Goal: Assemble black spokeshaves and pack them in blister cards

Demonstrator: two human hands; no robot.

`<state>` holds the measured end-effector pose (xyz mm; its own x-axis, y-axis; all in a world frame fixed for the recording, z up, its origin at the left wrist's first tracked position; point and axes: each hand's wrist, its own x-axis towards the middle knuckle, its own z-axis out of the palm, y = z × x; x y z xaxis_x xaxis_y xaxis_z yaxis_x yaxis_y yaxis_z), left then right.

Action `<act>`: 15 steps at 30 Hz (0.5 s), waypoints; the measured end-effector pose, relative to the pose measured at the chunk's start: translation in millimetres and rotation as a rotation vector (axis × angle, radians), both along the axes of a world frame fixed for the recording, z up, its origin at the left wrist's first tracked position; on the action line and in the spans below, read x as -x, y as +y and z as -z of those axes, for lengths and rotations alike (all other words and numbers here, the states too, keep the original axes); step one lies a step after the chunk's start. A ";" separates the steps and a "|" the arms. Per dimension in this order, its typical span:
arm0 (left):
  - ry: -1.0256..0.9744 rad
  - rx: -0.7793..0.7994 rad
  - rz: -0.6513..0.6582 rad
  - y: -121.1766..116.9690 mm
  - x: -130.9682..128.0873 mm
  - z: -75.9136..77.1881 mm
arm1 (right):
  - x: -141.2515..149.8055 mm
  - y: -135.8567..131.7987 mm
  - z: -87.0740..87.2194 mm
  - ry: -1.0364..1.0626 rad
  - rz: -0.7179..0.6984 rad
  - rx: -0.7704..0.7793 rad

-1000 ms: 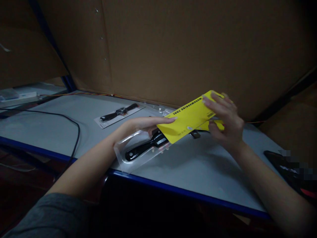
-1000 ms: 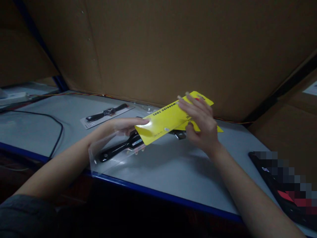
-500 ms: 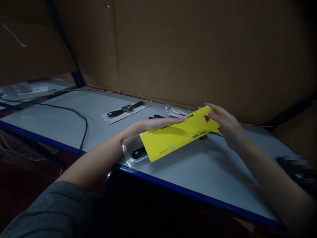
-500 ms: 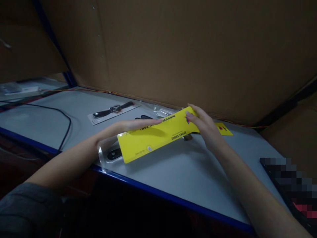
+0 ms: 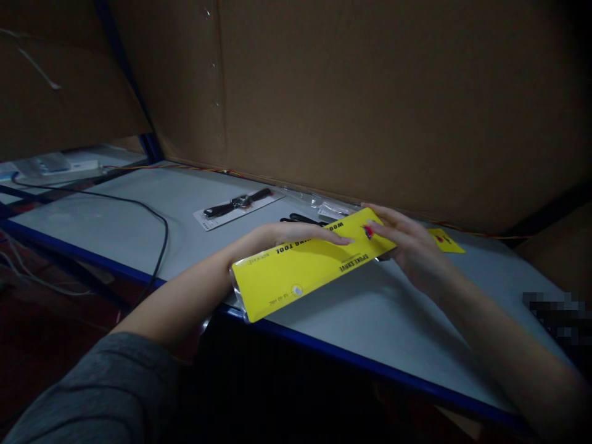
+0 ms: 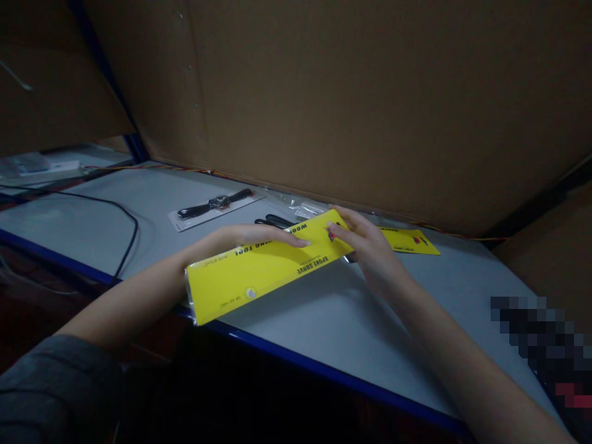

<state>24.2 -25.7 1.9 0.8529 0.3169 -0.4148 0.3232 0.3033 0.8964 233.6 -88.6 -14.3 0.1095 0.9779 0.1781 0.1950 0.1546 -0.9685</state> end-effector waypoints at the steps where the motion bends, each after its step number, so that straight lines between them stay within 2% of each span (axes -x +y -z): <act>1: 0.009 -0.004 -0.036 -0.5 -0.5 -0.4 | -3.7 0.9 -3.0 0.051 -0.029 0.052; 4: 0.012 0.001 -0.066 -3.0 -3.1 -0.8 | -14.3 4.8 -7.2 0.090 -0.126 0.203; 7: 0.018 0.056 0.025 -3.8 -7.7 2.8 | -19.1 8.7 -3.1 0.104 -0.167 0.276; 9: -0.005 0.089 0.061 -1.7 -10.3 5.5 | -21.3 10.2 -0.3 0.114 -0.145 0.262; 11: -0.066 0.116 0.045 2.6 -10.5 5.6 | -25.8 11.3 -0.9 0.112 -0.115 0.245; 15: -0.171 0.157 -0.104 14.5 -1.4 -3.7 | -44.9 14.3 -11.5 0.222 0.052 0.178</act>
